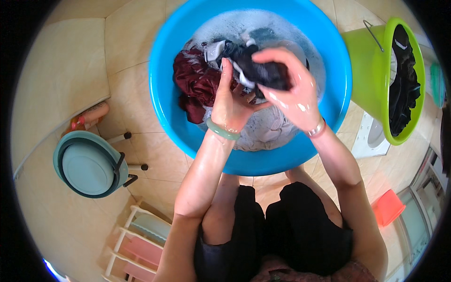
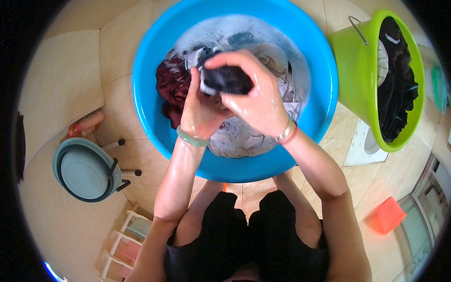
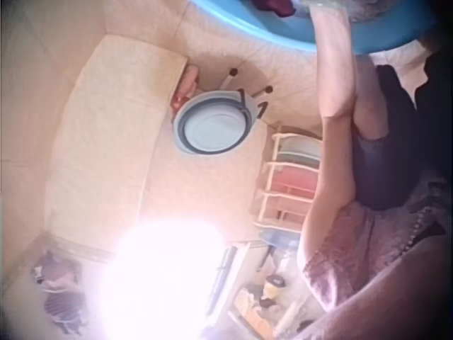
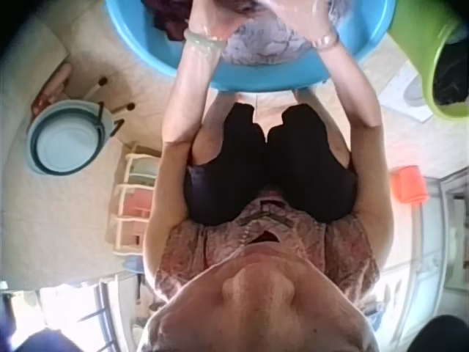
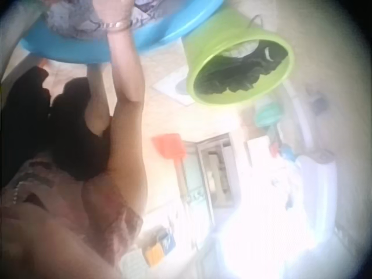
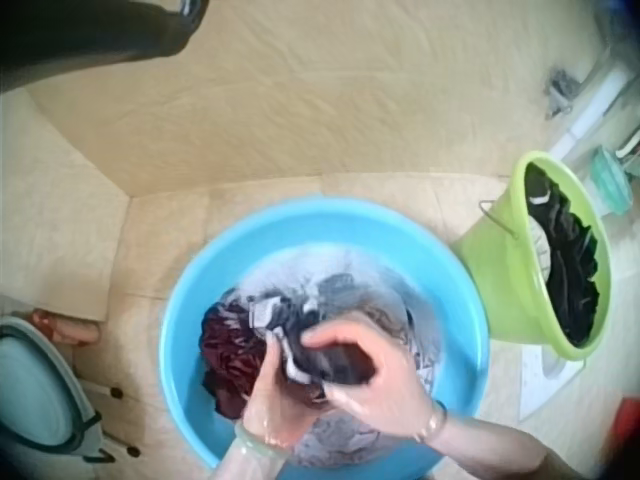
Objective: The person hand-washes various garments in a blue basin filled with soapy water. They scrub and rinse a dark garment, a light-colored shirt, and a maroon item, then transfer the washed clothes into a green bucket.
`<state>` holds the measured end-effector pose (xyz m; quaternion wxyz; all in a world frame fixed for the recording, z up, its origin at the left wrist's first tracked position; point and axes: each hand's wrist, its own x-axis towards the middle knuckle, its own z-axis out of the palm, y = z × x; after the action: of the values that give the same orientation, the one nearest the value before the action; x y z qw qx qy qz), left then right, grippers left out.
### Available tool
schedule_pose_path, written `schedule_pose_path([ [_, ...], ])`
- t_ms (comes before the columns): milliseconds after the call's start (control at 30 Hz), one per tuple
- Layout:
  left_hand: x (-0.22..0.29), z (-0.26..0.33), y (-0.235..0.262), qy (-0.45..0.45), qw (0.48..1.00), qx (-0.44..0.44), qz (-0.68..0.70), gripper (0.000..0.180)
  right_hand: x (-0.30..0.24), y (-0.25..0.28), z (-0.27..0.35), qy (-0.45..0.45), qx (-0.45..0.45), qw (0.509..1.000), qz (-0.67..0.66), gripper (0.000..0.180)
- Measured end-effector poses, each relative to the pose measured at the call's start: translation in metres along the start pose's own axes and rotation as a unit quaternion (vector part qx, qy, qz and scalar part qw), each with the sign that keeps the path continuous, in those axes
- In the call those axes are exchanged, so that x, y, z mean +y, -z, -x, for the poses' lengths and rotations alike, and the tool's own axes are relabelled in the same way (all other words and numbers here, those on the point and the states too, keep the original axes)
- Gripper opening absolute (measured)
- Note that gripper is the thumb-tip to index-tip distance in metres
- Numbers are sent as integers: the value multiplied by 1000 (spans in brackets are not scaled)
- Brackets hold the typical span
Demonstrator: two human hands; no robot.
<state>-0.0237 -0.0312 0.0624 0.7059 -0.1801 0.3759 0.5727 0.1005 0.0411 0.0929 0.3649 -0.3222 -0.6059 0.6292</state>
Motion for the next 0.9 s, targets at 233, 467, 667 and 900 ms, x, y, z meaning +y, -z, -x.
schedule_pose_path([
  [233, 7, 10, -3, 43, 998, -25, -34, 43, -54, 20, 30, 36, -208, 971, -116, 35],
  [467, -10, 19, -8, -76, 991, -72, -84, 40, 6, 43, -3, -113, 82, 969, -204, 51],
  [667, -12, 11, -11, 16, 998, -47, 35, 31, 60, 41, 25, -281, 58, 905, -315, 70],
  [900, -19, -4, 4, 31, 997, -30, -59, 32, 37, 39, 13, -198, 18, 942, -269, 46],
])
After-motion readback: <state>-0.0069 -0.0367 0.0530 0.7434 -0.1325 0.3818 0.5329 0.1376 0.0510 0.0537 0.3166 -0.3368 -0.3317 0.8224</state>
